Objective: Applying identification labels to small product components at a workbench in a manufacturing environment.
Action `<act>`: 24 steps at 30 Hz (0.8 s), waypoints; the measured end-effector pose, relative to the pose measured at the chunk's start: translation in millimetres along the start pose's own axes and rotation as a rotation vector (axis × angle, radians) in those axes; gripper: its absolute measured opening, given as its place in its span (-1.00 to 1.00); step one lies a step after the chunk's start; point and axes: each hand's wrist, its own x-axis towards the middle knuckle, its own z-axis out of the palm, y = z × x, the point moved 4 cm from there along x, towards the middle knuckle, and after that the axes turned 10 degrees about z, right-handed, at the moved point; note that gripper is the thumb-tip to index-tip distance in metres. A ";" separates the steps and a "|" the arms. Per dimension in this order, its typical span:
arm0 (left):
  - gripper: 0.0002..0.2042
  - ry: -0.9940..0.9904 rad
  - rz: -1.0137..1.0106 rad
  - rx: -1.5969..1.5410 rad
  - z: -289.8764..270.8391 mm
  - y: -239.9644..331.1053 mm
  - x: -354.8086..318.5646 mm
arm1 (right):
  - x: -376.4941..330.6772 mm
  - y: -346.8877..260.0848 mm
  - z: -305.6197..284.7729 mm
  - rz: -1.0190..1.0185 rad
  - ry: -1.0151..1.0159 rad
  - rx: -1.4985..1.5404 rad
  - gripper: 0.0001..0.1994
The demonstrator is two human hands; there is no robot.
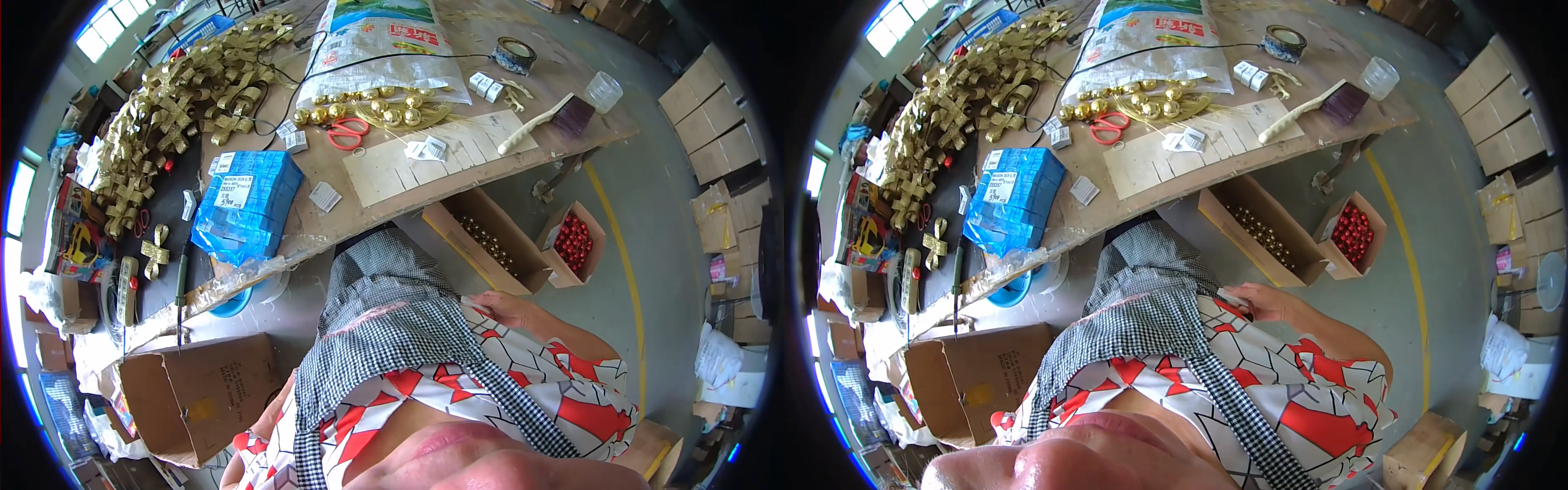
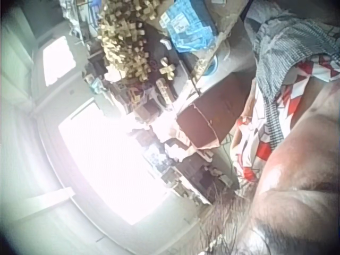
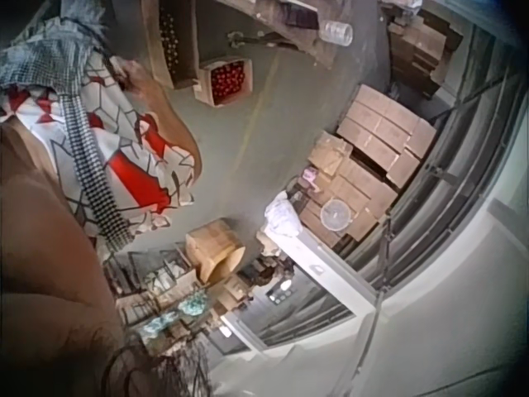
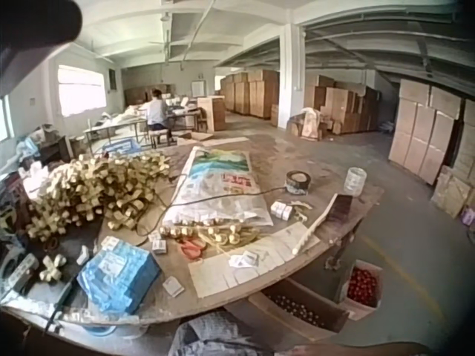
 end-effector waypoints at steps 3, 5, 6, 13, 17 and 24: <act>-0.83 -0.004 0.011 -0.001 -2.0 1.1 5.0 | 10.6 18.7 -30.9 0.007 0.017 0.227 -0.80; -0.83 -0.009 0.014 -0.002 -1.7 1.9 6.3 | 7.1 35.6 -48.6 0.022 -0.038 0.278 -0.80; -0.83 -0.011 0.016 -0.006 -1.6 1.6 7.1 | 0.4 41.8 -51.6 0.029 -0.033 0.335 -0.80; -0.83 -0.085 0.094 0.005 -3.4 7.6 40.6 | -11.7 86.5 -59.2 -0.272 0.514 -0.228 -0.76; -0.83 -0.173 0.136 -0.006 5.7 12.7 59.8 | -2.9 105.5 -69.5 -0.418 0.680 -0.451 -0.76; -0.84 -0.414 0.060 -0.045 29.9 13.0 27.5 | 0.5 168.9 -50.0 -0.380 0.719 -0.162 -0.75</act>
